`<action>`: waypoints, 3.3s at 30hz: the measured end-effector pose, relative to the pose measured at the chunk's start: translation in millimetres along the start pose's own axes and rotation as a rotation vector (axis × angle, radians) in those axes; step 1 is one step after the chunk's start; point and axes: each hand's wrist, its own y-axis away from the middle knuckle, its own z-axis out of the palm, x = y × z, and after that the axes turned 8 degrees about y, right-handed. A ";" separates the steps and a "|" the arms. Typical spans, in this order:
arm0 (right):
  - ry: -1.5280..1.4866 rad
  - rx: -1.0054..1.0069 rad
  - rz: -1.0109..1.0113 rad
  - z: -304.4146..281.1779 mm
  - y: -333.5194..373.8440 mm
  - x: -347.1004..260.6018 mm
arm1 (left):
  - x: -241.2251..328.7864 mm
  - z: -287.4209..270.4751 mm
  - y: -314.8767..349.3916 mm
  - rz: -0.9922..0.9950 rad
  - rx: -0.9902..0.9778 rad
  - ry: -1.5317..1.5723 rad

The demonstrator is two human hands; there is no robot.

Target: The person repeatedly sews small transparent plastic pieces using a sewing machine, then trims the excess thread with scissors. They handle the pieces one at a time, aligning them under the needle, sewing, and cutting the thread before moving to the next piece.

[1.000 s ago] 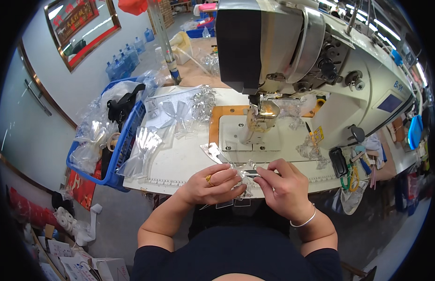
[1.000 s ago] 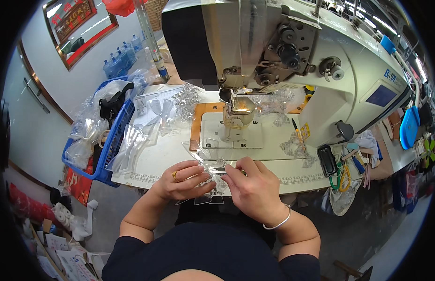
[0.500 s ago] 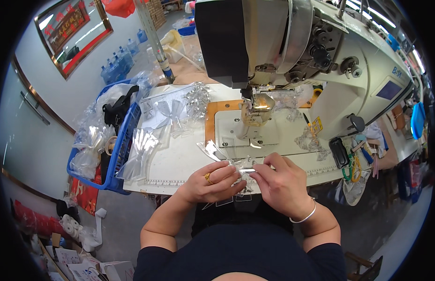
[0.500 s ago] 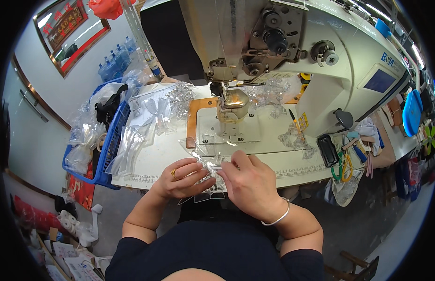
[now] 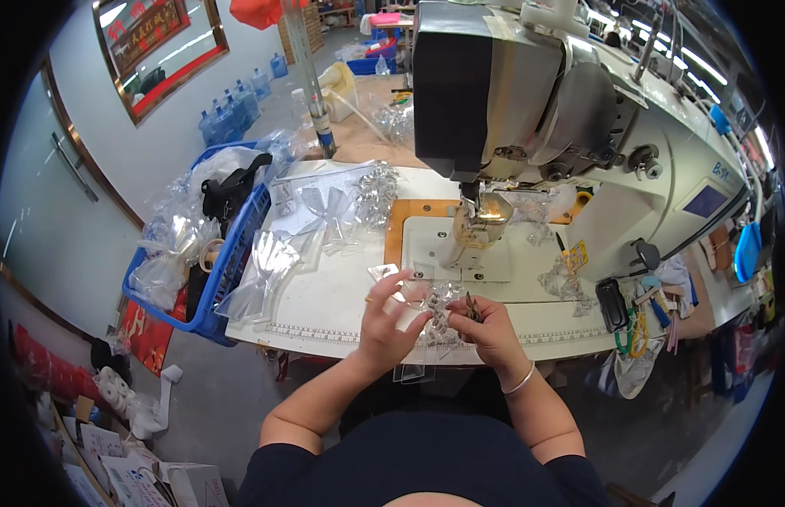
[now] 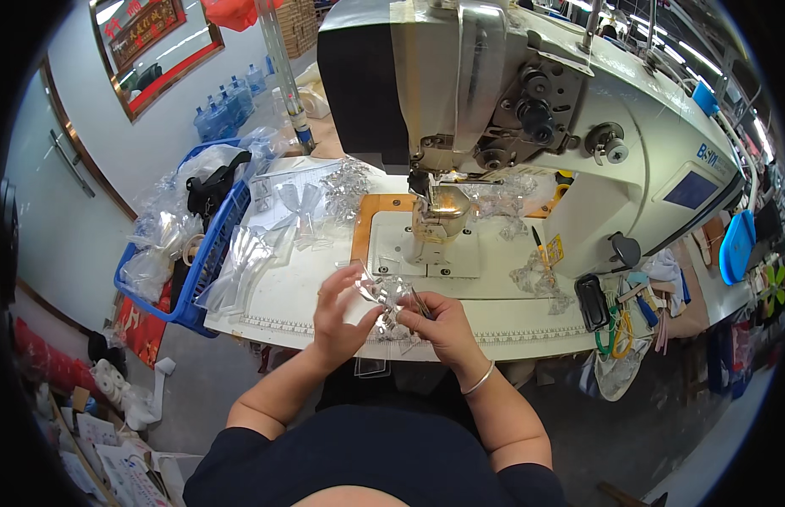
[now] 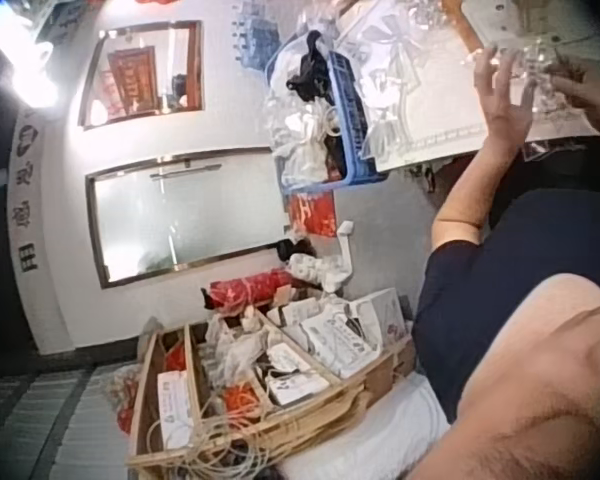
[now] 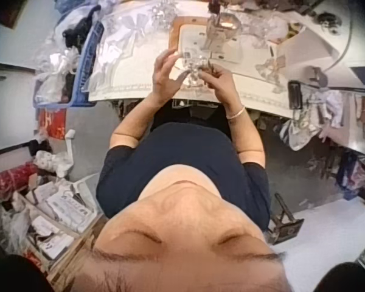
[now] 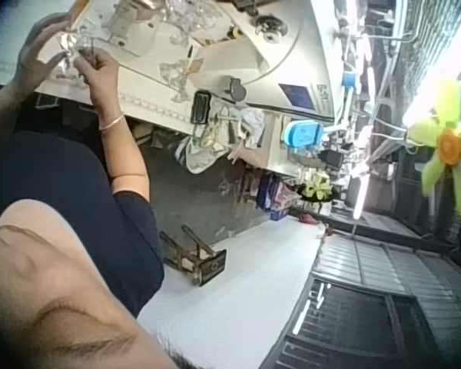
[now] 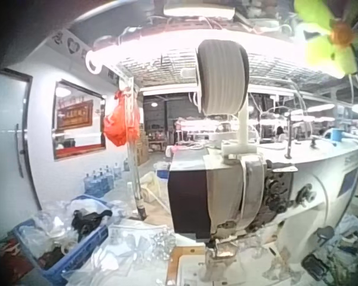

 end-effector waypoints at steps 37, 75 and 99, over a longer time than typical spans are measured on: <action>0.000 -0.296 0.086 10.0 -37.7 -19.1 | -12.4 -17.9 18.2 -0.976 0.292 1.330; 1.263 0.634 -0.471 -84.8 30.0 59.3 | -203.0 -72.8 -210.0 -0.968 -0.613 0.566; 1.269 0.658 -0.450 -86.6 30.6 61.3 | -266.7 -47.4 -194.8 -1.165 -0.457 0.256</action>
